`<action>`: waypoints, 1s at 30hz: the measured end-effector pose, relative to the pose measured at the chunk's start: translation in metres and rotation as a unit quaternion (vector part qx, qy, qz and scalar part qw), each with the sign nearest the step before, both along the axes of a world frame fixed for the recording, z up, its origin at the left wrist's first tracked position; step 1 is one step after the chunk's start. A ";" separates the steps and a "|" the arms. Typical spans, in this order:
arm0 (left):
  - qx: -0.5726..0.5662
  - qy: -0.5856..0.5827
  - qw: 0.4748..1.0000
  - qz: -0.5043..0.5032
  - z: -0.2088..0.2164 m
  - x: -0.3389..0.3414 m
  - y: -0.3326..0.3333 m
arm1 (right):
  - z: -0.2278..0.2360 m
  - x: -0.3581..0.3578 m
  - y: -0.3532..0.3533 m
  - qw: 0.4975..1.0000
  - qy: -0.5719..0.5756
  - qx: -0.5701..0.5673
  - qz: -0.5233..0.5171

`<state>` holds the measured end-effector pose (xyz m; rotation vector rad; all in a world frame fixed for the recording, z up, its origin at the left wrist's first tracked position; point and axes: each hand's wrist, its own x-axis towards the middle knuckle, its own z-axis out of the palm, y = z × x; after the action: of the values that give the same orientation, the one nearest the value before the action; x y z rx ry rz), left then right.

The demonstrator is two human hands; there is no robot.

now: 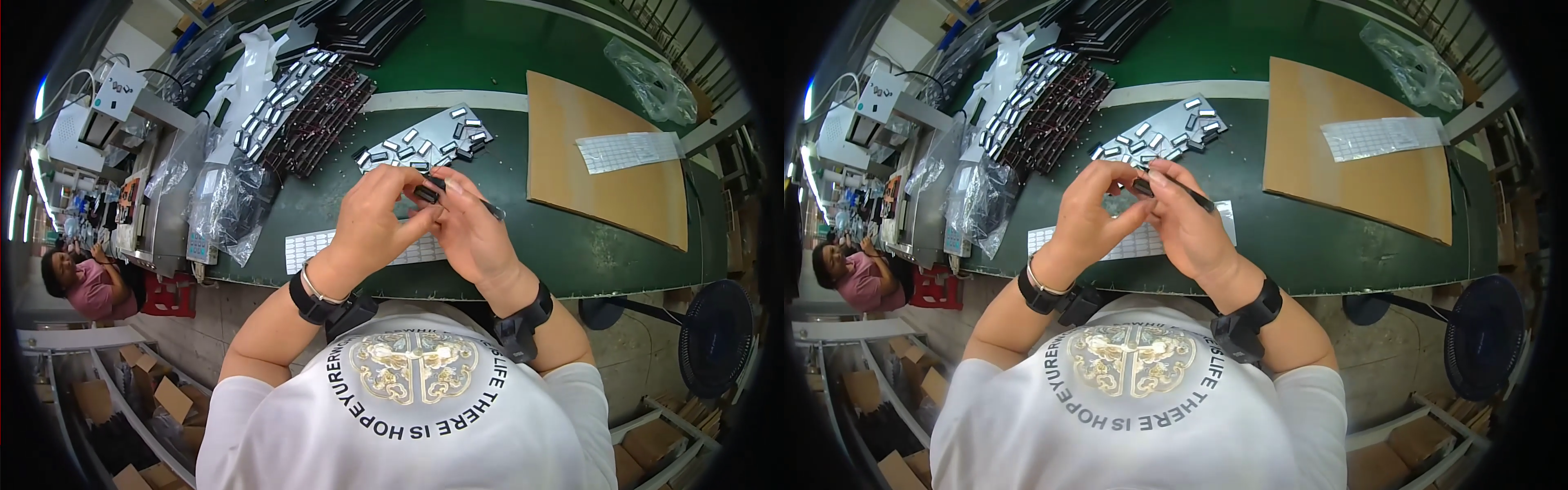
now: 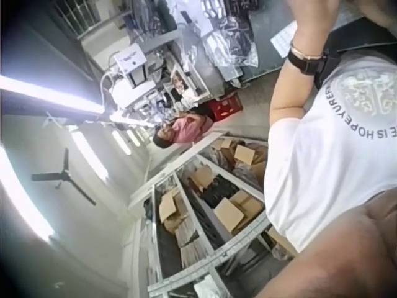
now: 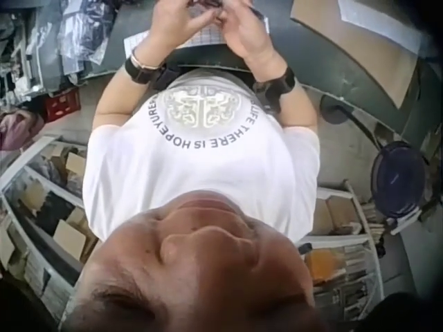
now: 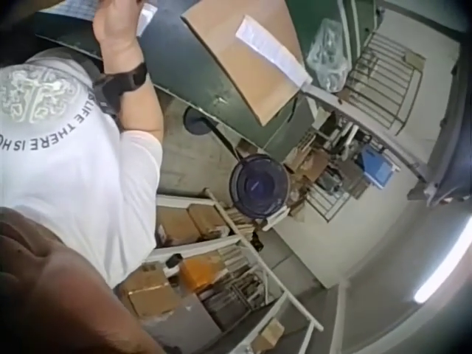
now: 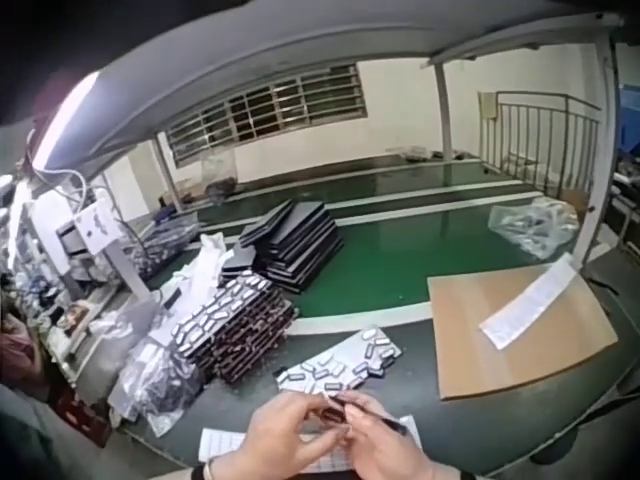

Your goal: The person uses tweezers to peel small white stickers from a sheet and applies them one by one to electronic components on a metal plate. After labeling several components, the person picks up the plate and moves it to a different workstation.

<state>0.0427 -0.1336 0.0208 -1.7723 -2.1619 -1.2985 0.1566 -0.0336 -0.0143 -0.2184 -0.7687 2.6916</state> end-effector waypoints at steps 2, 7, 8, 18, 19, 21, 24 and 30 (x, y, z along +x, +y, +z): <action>-0.012 -0.003 1.000 0.026 -0.005 -0.001 -0.001 | 0.001 -0.001 -0.006 0.999 -0.008 0.031 -0.008; 0.016 -0.011 0.999 0.044 -0.012 -0.004 -0.010 | 0.008 -0.003 -0.016 0.997 -0.020 0.066 -0.017; 0.021 -0.010 0.999 0.048 -0.011 -0.005 -0.013 | 0.007 -0.005 -0.018 0.997 -0.021 0.067 -0.013; 0.022 -0.054 0.995 0.075 -0.005 -0.013 -0.053 | 0.013 -0.013 -0.038 0.994 -0.040 0.096 0.024; 0.023 -0.058 0.995 0.078 -0.006 -0.013 -0.056 | 0.013 -0.014 -0.039 0.993 -0.058 0.104 0.026; 0.015 -0.046 0.997 0.061 -0.009 -0.013 -0.062 | 0.012 -0.015 -0.042 0.992 -0.071 0.105 0.027; 0.004 -0.043 0.998 0.042 -0.010 -0.019 -0.067 | 0.008 -0.021 -0.043 0.989 -0.096 0.107 0.024; 0.024 -0.045 0.998 0.037 -0.011 -0.021 -0.080 | 0.004 -0.031 -0.047 0.989 -0.085 0.115 0.046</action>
<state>0.0215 -0.2140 0.0096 -1.6297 -2.1996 -1.4270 0.1255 -0.0809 -0.0099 -0.3679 -1.1596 2.6643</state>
